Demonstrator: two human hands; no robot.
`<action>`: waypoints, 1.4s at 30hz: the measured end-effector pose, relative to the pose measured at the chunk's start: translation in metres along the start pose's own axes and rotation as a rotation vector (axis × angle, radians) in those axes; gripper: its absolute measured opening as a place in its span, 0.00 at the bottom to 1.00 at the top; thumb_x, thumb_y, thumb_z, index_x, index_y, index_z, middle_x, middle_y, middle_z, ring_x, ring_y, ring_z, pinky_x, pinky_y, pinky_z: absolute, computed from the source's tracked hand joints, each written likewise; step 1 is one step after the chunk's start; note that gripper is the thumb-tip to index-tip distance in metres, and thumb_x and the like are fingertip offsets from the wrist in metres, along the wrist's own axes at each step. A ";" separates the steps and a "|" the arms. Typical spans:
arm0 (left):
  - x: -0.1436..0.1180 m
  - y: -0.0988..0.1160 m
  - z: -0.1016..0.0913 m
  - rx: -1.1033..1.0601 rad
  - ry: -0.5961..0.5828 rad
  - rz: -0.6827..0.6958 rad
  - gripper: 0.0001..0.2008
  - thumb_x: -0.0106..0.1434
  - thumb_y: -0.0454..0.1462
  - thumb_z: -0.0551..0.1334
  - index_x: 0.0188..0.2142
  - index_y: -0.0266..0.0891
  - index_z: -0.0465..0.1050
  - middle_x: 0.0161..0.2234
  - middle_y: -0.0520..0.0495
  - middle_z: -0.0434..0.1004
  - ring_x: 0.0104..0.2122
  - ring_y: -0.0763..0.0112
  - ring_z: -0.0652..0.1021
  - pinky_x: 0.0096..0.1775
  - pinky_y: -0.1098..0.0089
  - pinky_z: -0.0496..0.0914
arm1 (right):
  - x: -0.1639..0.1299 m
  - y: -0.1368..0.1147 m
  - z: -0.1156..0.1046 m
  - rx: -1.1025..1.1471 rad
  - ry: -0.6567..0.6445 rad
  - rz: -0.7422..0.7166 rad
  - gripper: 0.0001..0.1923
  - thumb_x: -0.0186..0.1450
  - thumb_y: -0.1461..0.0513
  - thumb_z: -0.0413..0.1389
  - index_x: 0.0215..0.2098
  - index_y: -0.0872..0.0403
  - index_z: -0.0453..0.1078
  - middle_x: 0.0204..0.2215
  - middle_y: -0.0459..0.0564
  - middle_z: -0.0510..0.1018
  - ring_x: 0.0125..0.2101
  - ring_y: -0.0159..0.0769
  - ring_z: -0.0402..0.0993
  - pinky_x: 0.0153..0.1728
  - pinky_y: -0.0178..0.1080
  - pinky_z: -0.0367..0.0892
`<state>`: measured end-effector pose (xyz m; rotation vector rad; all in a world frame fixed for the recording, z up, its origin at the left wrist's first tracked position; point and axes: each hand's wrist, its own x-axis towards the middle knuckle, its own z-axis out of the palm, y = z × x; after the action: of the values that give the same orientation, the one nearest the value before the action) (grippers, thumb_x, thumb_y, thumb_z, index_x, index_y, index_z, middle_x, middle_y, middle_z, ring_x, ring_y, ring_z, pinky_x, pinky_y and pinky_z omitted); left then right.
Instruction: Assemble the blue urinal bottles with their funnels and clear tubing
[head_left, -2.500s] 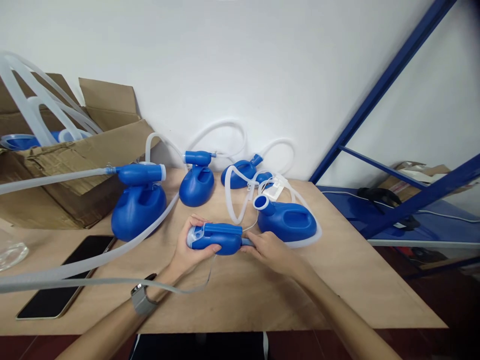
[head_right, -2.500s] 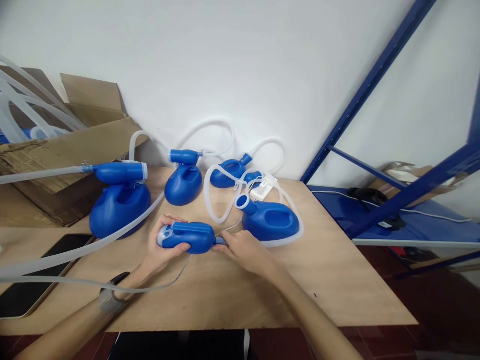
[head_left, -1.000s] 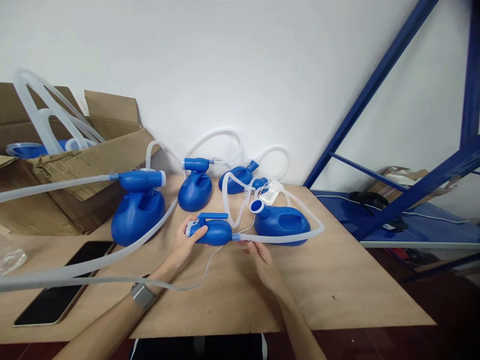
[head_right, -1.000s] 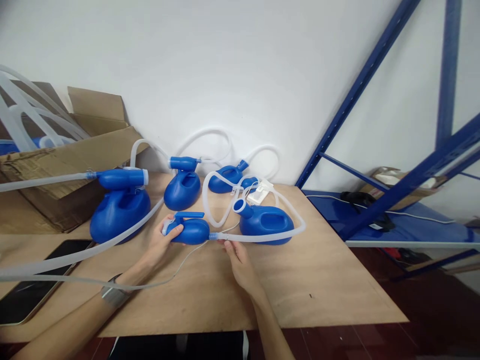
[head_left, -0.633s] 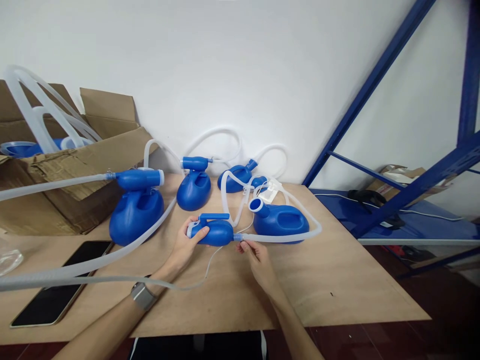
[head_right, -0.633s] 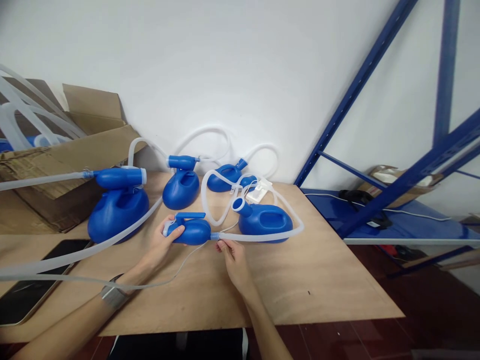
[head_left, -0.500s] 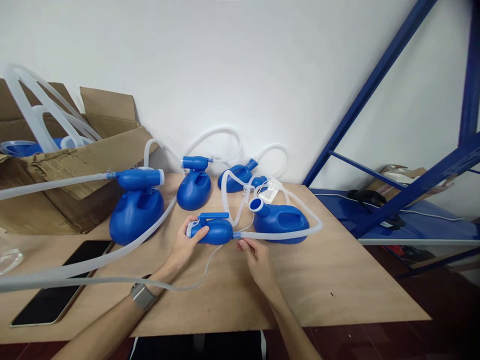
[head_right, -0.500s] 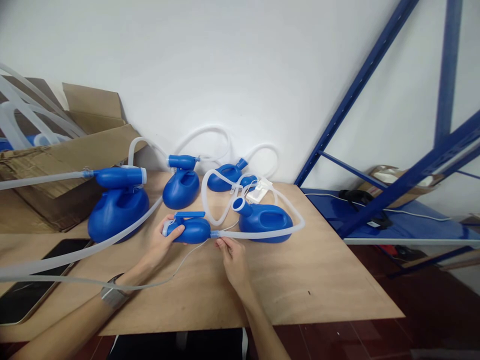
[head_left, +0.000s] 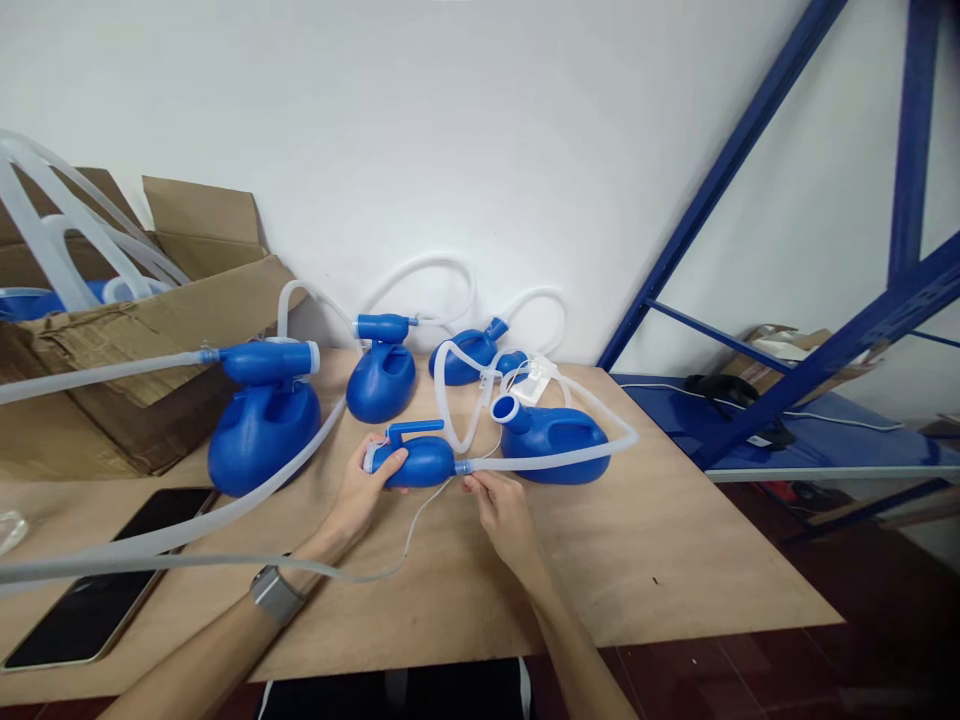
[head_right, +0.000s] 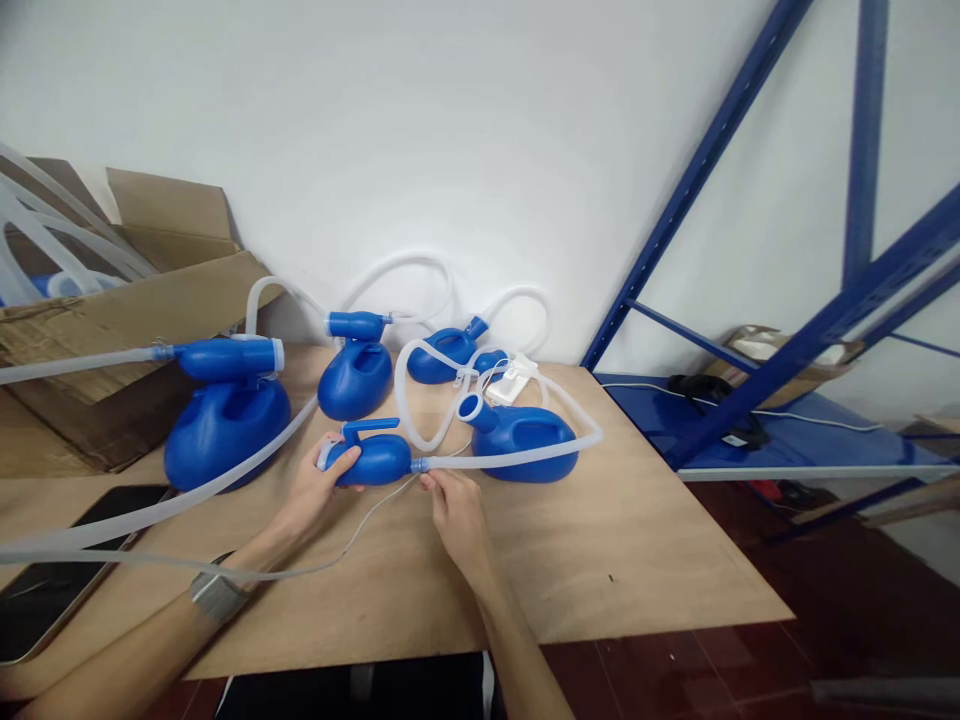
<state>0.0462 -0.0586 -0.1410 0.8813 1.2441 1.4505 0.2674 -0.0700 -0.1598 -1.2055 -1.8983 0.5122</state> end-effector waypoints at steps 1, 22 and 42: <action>0.000 0.000 0.000 -0.002 -0.007 0.001 0.31 0.42 0.53 0.78 0.37 0.39 0.68 0.34 0.52 0.70 0.29 0.69 0.76 0.25 0.67 0.79 | 0.000 0.001 0.000 0.006 -0.003 0.008 0.18 0.74 0.58 0.48 0.30 0.51 0.74 0.29 0.51 0.83 0.31 0.42 0.79 0.34 0.39 0.67; 0.024 0.023 -0.023 -0.774 0.069 -0.320 0.14 0.74 0.42 0.58 0.56 0.45 0.71 0.46 0.43 0.79 0.35 0.69 0.83 0.25 0.79 0.78 | 0.032 0.086 -0.132 -0.425 0.352 0.087 0.30 0.71 0.42 0.50 0.57 0.53 0.75 0.61 0.62 0.74 0.62 0.56 0.67 0.64 0.59 0.60; 0.034 0.042 -0.049 -0.980 -0.056 -0.313 0.22 0.76 0.46 0.48 0.62 0.41 0.68 0.41 0.37 0.81 0.36 0.64 0.83 0.17 0.83 0.71 | 0.123 0.105 -0.160 0.013 0.212 0.491 0.33 0.70 0.42 0.49 0.64 0.53 0.66 0.53 0.62 0.81 0.53 0.52 0.78 0.55 0.51 0.71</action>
<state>-0.0180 -0.0374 -0.1127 0.0525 0.4613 1.5066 0.4277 0.0739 -0.0872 -1.6566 -1.4156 0.6224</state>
